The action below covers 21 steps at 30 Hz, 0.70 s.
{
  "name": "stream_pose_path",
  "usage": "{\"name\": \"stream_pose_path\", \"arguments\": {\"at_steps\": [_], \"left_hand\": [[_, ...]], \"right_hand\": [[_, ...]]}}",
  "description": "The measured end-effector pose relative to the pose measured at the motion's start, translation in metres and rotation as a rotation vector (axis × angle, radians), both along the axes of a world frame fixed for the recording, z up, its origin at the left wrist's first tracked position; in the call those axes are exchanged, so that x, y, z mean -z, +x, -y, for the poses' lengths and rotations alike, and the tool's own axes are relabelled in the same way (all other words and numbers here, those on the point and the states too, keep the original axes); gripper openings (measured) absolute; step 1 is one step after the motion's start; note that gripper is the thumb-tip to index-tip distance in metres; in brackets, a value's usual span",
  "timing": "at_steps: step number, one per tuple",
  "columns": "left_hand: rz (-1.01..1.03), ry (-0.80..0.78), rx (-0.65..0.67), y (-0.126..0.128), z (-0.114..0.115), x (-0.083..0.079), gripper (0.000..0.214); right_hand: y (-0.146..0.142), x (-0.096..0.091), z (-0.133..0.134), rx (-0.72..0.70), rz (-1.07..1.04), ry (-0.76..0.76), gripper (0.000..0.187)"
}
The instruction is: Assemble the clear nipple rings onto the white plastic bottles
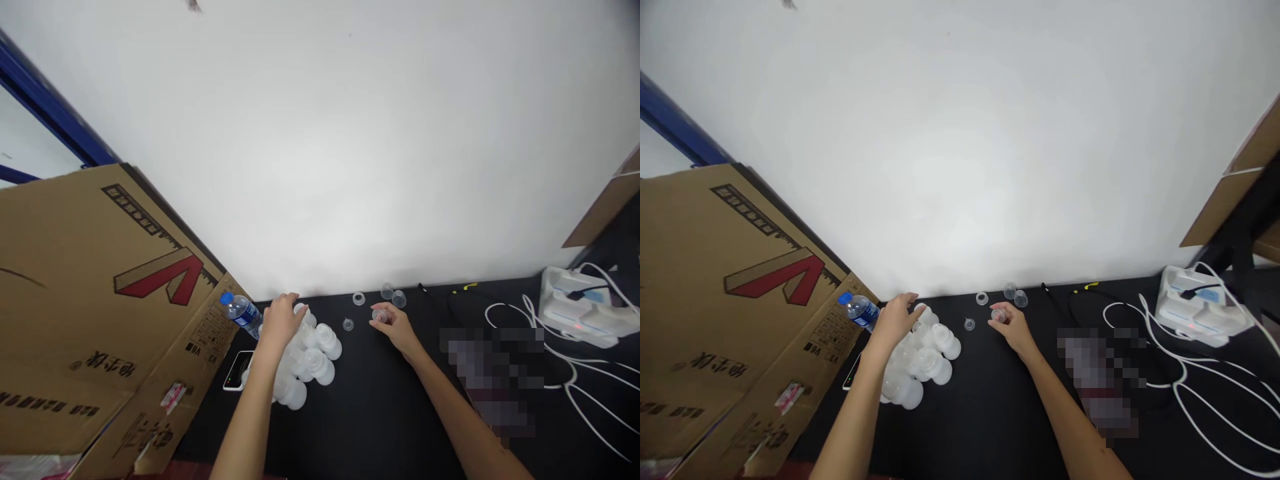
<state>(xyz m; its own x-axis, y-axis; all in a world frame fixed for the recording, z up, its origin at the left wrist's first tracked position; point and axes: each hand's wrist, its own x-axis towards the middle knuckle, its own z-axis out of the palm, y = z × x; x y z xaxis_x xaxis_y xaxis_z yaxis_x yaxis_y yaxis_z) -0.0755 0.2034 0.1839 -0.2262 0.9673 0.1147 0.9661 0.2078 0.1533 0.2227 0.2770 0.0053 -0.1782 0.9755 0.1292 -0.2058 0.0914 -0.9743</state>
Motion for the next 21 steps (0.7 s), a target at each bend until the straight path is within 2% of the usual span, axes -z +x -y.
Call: {"name": "stream_pose_path", "arguments": {"at_steps": [2, 5, 8, 10, 14, 16, 18, 21], "left_hand": [[0.002, -0.157, -0.018, -0.012, -0.020, -0.002, 0.049], [-0.004, -0.241, -0.011, -0.015, -0.041, 0.001, 0.053], [-0.012, -0.232, 0.017, -0.011, -0.051, 0.002, 0.045], [-0.015, -0.178, 0.040, -0.006, -0.052, -0.004, 0.039], [0.067, -0.026, 0.173, 0.013, -0.041, -0.024, 0.037], [0.277, 0.069, 0.311, 0.033, -0.028, -0.027, 0.037], [0.387, 0.077, 0.423, 0.060, -0.013, -0.020, 0.036], [0.360, 0.042, 0.495, 0.102, 0.006, 0.007, 0.026]], "right_hand": [[-0.001, 0.001, -0.001, -0.007, -0.005, 0.005, 0.041], [-0.001, 0.002, -0.001, 0.005, 0.002, 0.016, 0.040], [0.000, -0.001, -0.001, 0.022, -0.003, 0.014, 0.042], [0.001, -0.004, 0.000, 0.044, -0.034, 0.003, 0.043], [0.003, -0.010, 0.000, 0.088, -0.115, -0.027, 0.045], [0.003, -0.011, 0.000, 0.099, -0.142, -0.036, 0.048], [0.004, -0.011, -0.001, 0.109, -0.173, -0.043, 0.051], [0.005, -0.011, -0.001, 0.122, -0.223, -0.051, 0.051]]}}
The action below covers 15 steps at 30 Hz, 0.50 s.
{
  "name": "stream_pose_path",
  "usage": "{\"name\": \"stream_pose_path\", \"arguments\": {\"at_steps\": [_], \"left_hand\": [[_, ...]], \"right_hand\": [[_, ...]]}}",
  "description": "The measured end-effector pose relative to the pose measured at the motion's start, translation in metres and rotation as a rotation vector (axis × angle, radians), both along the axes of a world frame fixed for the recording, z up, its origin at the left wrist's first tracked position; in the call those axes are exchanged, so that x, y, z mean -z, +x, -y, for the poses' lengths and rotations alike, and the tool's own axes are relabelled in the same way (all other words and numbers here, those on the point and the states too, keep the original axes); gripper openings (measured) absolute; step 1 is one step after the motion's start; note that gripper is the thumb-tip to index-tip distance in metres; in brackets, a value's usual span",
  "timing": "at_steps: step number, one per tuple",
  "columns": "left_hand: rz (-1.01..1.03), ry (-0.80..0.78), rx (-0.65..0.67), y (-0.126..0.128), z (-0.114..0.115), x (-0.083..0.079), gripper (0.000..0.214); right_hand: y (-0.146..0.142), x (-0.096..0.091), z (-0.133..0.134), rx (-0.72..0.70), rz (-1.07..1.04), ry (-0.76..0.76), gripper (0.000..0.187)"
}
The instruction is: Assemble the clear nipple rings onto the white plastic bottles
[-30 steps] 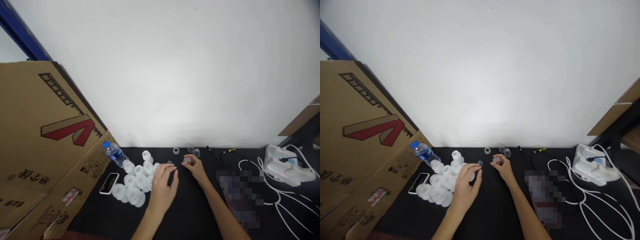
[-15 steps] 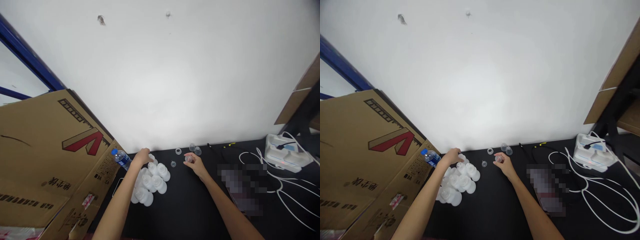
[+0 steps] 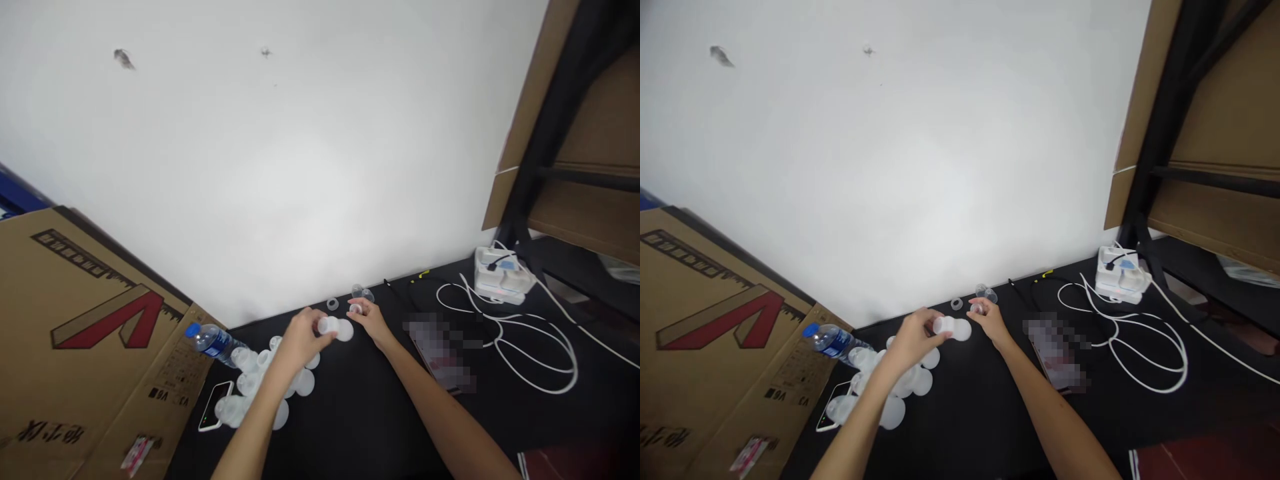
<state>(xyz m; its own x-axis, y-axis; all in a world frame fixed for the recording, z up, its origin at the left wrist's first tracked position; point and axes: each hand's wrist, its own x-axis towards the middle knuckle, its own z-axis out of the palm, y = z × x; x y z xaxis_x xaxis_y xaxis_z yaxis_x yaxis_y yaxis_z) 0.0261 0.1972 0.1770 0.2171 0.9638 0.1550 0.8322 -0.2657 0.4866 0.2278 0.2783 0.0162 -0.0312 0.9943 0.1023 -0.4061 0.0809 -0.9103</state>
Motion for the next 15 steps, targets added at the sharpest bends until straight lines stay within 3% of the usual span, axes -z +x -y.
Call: {"name": "stream_pose_path", "arguments": {"at_steps": [3, 6, 12, 15], "left_hand": [[-0.053, 0.035, -0.012, 0.031, 0.007, 0.032, 0.016], [0.042, 0.096, -0.043, 0.049, 0.003, 0.060, 0.013], [0.402, 0.098, -0.014, 0.072, -0.001, 0.119, 0.037], [0.479, 0.100, -0.150, 0.074, 0.004, 0.139, 0.043]], "right_hand": [[0.002, 0.000, 0.001, 0.006, -0.051, -0.012, 0.049], [0.004, 0.000, 0.002, 0.006, -0.107, -0.032, 0.047], [0.002, 0.001, -0.002, 0.020, -0.232, -0.078, 0.049], [0.004, -0.001, -0.004, 0.024, -0.282, -0.096, 0.051]]}}
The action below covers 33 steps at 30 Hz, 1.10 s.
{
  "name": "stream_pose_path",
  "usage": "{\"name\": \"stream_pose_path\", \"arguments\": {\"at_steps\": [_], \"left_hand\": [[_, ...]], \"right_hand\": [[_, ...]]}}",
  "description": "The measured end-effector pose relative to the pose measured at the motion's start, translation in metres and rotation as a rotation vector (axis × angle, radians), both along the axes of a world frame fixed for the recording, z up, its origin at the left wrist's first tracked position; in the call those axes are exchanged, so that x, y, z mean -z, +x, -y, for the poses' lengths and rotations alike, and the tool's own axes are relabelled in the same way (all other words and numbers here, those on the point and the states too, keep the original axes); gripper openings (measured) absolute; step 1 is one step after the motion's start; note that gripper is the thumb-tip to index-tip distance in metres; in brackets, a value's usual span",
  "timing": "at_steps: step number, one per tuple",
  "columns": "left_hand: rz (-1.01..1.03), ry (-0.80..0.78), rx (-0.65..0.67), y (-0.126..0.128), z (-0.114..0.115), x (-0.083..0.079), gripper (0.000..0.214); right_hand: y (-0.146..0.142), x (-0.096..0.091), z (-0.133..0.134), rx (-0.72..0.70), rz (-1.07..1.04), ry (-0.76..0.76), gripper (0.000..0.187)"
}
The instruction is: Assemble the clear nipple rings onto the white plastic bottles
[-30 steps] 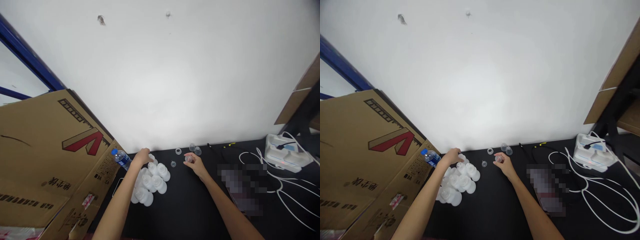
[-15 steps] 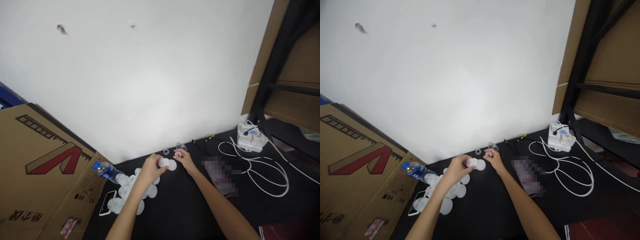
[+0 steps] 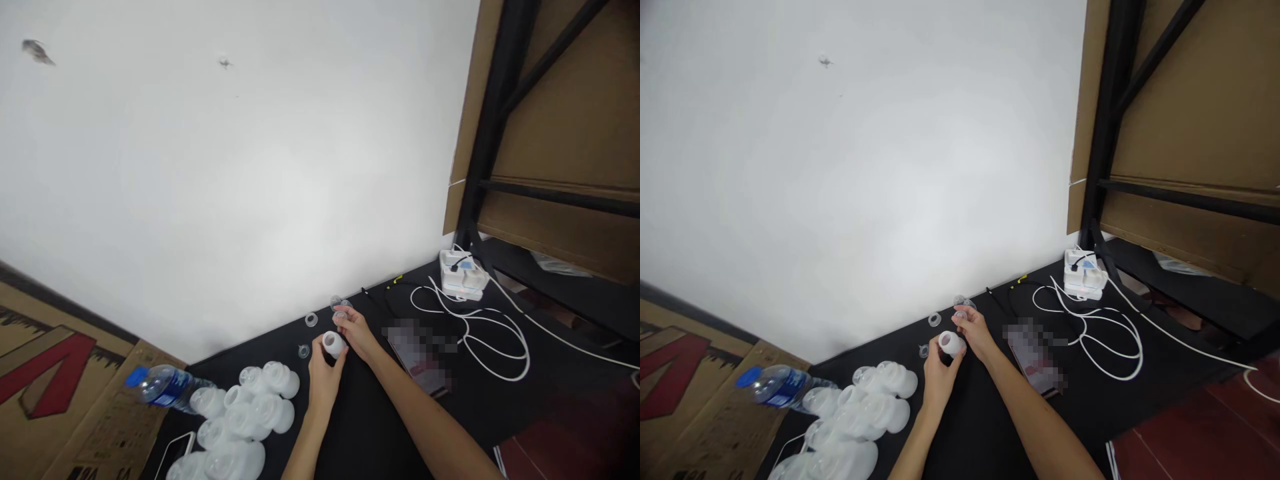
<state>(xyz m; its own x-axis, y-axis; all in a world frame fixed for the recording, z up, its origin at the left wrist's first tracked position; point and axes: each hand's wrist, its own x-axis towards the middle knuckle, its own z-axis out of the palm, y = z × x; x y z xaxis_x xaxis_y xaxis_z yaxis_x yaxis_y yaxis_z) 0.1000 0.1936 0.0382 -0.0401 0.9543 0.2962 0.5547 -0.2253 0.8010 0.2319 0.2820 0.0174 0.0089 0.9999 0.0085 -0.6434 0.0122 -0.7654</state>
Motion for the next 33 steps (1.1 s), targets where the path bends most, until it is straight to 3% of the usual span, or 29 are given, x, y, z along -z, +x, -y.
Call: {"name": "stream_pose_path", "arguments": {"at_steps": [2, 5, 10, 14, 17, 27, 33], "left_hand": [[-0.009, 0.059, -0.084, -0.004, 0.003, 0.003, 0.050], [-0.047, 0.123, -0.094, -0.014, 0.006, -0.004, 0.055], [-0.033, 0.049, -0.088, -0.022, 0.004, -0.006, 0.064], [0.037, -0.015, -0.090, -0.018, 0.005, 0.002, 0.049], [0.029, 0.022, -0.075, -0.016, 0.005, 0.001, 0.040], [0.035, 0.078, -0.093, -0.020, 0.001, -0.002, 0.039], [0.073, 0.141, -0.035, -0.020, 0.005, -0.012, 0.037]], "right_hand": [[0.003, -0.003, 0.001, -0.011, -0.032, -0.007, 0.051], [0.007, -0.009, 0.004, -0.062, -0.123, -0.010, 0.045], [0.008, -0.017, 0.008, -0.099, -0.156, -0.064, 0.034], [0.007, -0.020, 0.011, -0.111, -0.126, -0.087, 0.045], [0.010, -0.022, 0.012, -0.102, -0.092, -0.093, 0.049], [0.014, -0.014, 0.010, -0.148, 0.109, -0.033, 0.045], [0.007, -0.017, 0.012, -0.174, 0.165, -0.068, 0.046]]}}
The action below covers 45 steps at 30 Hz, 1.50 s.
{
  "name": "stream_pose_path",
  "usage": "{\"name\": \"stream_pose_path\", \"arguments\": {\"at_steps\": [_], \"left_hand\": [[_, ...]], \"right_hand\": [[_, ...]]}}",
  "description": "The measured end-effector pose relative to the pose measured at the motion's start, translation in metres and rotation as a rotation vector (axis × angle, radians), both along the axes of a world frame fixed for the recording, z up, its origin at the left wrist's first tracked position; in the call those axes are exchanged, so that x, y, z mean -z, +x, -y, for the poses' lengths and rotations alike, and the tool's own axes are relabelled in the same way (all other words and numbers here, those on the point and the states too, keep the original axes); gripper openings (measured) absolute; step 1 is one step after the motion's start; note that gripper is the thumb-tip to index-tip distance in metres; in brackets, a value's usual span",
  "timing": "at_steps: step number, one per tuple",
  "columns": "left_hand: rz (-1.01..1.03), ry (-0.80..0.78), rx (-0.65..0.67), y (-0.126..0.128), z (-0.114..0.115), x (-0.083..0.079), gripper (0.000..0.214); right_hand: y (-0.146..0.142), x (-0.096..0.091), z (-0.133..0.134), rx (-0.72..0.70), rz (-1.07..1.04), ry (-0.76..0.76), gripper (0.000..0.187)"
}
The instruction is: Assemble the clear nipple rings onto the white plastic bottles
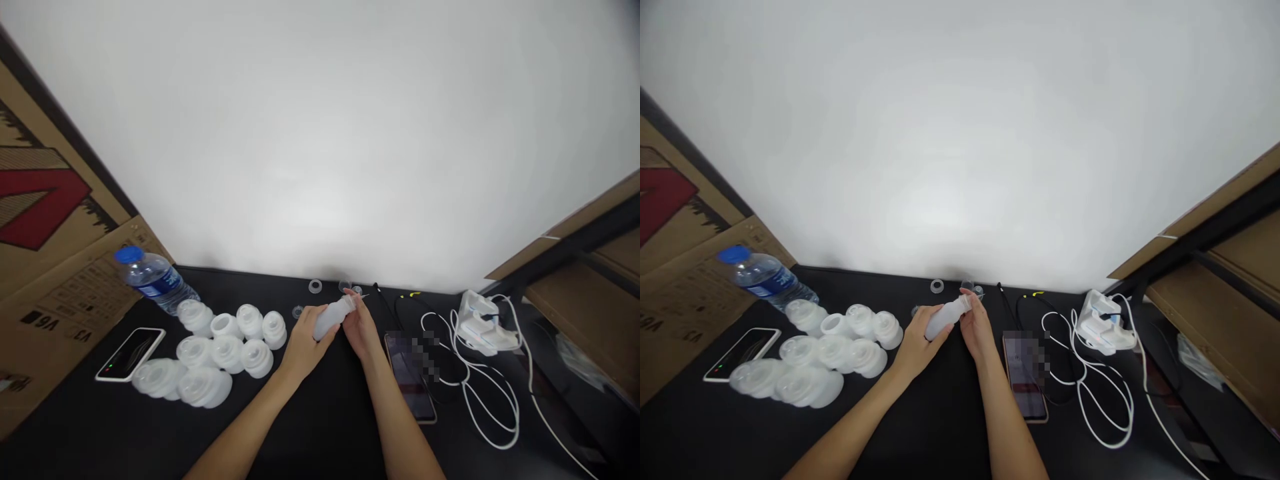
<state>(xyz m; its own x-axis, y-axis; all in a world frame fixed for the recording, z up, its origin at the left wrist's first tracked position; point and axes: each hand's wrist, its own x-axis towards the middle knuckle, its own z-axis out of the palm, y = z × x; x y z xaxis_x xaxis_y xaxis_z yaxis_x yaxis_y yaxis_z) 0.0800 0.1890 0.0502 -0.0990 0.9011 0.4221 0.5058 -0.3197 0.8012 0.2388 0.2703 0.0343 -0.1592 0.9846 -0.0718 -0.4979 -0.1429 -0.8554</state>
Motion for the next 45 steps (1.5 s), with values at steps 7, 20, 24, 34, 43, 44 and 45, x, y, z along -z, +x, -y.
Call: {"name": "stream_pose_path", "arguments": {"at_steps": [7, 20, 24, 34, 43, 44, 45], "left_hand": [[0.140, -0.090, -0.036, -0.001, 0.000, -0.002, 0.034], [1.228, -0.735, 0.365, 0.011, -0.003, 0.000, 0.054], [1.574, -1.078, 0.573, 0.004, -0.003, -0.008, 0.045], [1.282, -0.470, 0.293, 0.024, 0.000, -0.004, 0.063], [1.340, -0.497, 0.357, 0.019, -0.004, -0.001, 0.065], [1.314, -0.530, 0.372, 0.019, -0.004, 0.001, 0.066], [1.265, -0.551, 0.375, 0.019, -0.004, 0.002, 0.068]], "right_hand": [[-0.006, -0.003, 0.004, -0.096, 0.060, 0.022, 0.057], [-0.003, -0.018, 0.016, -0.165, -0.001, -0.019, 0.040], [-0.005, -0.023, 0.022, -0.153, -0.059, -0.038, 0.043], [-0.004, -0.013, 0.007, -0.122, -0.161, -0.089, 0.054], [0.005, -0.013, 0.009, -0.119, -0.192, -0.034, 0.043], [0.005, -0.012, 0.009, -0.142, -0.174, -0.027, 0.048], [0.004, -0.010, 0.009, -0.152, -0.158, -0.024, 0.051]]}}
